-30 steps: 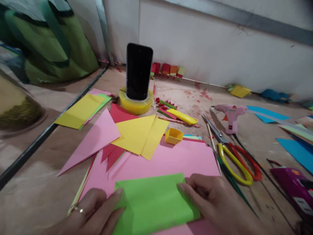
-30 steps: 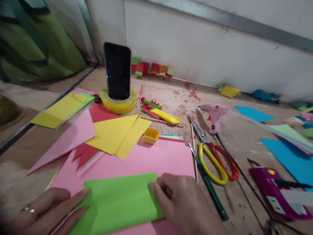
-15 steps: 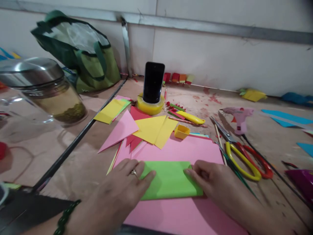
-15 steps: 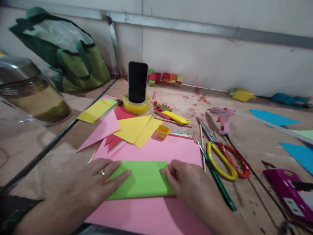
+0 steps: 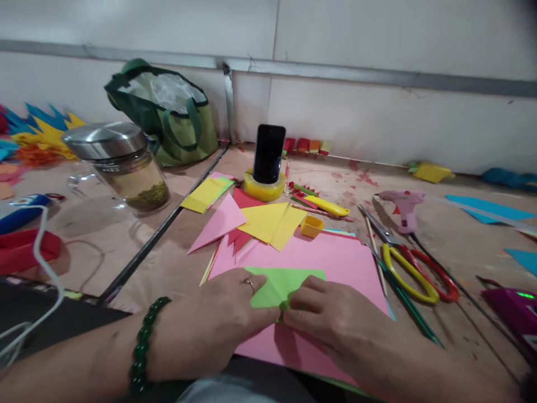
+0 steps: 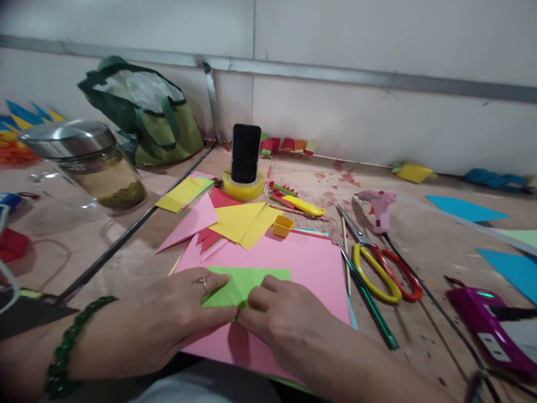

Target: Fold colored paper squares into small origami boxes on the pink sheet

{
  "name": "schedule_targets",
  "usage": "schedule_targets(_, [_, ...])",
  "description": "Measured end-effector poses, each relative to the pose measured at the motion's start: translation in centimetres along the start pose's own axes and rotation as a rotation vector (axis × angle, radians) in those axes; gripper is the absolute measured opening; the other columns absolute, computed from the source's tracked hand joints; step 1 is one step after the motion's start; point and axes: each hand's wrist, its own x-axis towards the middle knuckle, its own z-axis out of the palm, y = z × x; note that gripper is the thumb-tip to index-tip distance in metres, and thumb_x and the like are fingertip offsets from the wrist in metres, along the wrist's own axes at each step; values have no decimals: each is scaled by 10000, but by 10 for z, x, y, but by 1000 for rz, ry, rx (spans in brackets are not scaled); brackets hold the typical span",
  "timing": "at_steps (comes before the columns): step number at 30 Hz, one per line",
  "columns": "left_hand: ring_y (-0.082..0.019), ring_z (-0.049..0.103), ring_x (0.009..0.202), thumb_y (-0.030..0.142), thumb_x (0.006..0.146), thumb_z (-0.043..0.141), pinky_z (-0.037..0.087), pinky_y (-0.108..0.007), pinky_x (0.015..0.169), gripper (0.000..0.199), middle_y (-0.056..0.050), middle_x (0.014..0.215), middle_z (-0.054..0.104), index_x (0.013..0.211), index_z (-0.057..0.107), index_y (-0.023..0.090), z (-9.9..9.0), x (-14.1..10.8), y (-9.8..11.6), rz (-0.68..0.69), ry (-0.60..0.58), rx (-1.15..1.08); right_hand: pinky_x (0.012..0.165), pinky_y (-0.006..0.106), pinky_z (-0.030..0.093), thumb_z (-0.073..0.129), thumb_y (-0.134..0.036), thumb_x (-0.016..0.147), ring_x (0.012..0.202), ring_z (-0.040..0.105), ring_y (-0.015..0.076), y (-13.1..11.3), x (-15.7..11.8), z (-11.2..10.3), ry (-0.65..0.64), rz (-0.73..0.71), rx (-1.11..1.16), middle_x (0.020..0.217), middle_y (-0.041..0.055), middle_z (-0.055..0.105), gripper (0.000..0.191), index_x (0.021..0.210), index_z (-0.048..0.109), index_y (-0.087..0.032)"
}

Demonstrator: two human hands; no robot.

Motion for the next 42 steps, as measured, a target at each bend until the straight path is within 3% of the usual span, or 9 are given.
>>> schedule_targets(3, [-227, 549, 964, 30, 752, 519, 458, -322, 829, 319, -71, 1026, 602, 1007, 575, 213, -2, 0, 2, 11, -31, -8, 677, 307, 405, 407, -68, 904, 740, 522, 168, -1, 1, 3, -72, -36, 12, 817, 35, 625, 237, 938, 611, -183])
schedule_targets(5, [-238, 550, 1006, 45, 751, 530, 454, -342, 867, 336, -81, 1077, 606, 1035, 577, 219, -2, 1, 2, 27, -25, 10, 641, 316, 392, 411, -67, 899, 726, 511, 173, -3, 2, 4, -55, -74, -32, 819, 39, 625, 222, 898, 605, -174])
schedule_targets(10, [-280, 520, 1152, 88, 776, 534, 422, -413, 962, 374, -130, 1215, 577, 1123, 572, 222, 8, -3, 0, 34, -16, 68, 618, 329, 432, 493, -183, 906, 718, 523, 190, -10, -2, 6, -64, -176, -150, 806, 60, 638, 165, 825, 635, -162])
schedule_targets(18, [-284, 469, 1247, 65, 849, 463, 384, -433, 1010, 444, -150, 1289, 545, 1242, 533, 259, 19, -11, -1, 28, 72, 96, 792, 342, 530, 336, -150, 972, 920, 606, 197, 3, -41, 23, 125, -136, -117, 970, 115, 686, 332, 954, 667, -148])
schedule_targets(26, [-290, 510, 1198, 50, 870, 434, 392, -487, 1002, 458, -130, 1290, 558, 1262, 532, 264, 27, -23, 2, -16, 111, 161, 822, 323, 572, 309, -110, 962, 1002, 650, 210, 13, -76, 29, 279, -56, -209, 1049, 135, 720, 375, 1055, 672, -95])
schedule_targets(35, [-296, 502, 1230, 8, 788, 446, 466, -498, 956, 530, -118, 1338, 553, 1266, 532, 219, 37, -60, 1, -95, 119, 192, 833, 307, 576, 336, -102, 939, 997, 660, 207, 19, -79, 36, 287, -23, -119, 1056, 125, 716, 371, 1128, 652, -150])
schedule_targets(39, [-289, 484, 1245, 41, 806, 446, 447, -484, 980, 482, -112, 1347, 547, 1257, 530, 190, 36, -59, 4, -81, 160, 213, 798, 293, 575, 374, -79, 896, 928, 670, 207, 24, -81, 35, 311, -62, -145, 989, 118, 724, 341, 1076, 655, -150])
schedule_targets(42, [-226, 569, 1108, 60, 865, 410, 443, -408, 988, 358, -88, 1224, 630, 1176, 561, 154, 33, -46, 9, -44, 166, 182, 698, 302, 565, 366, -57, 884, 807, 664, 208, 15, -67, 28, 383, -61, -220, 866, 91, 731, 342, 982, 670, -177])
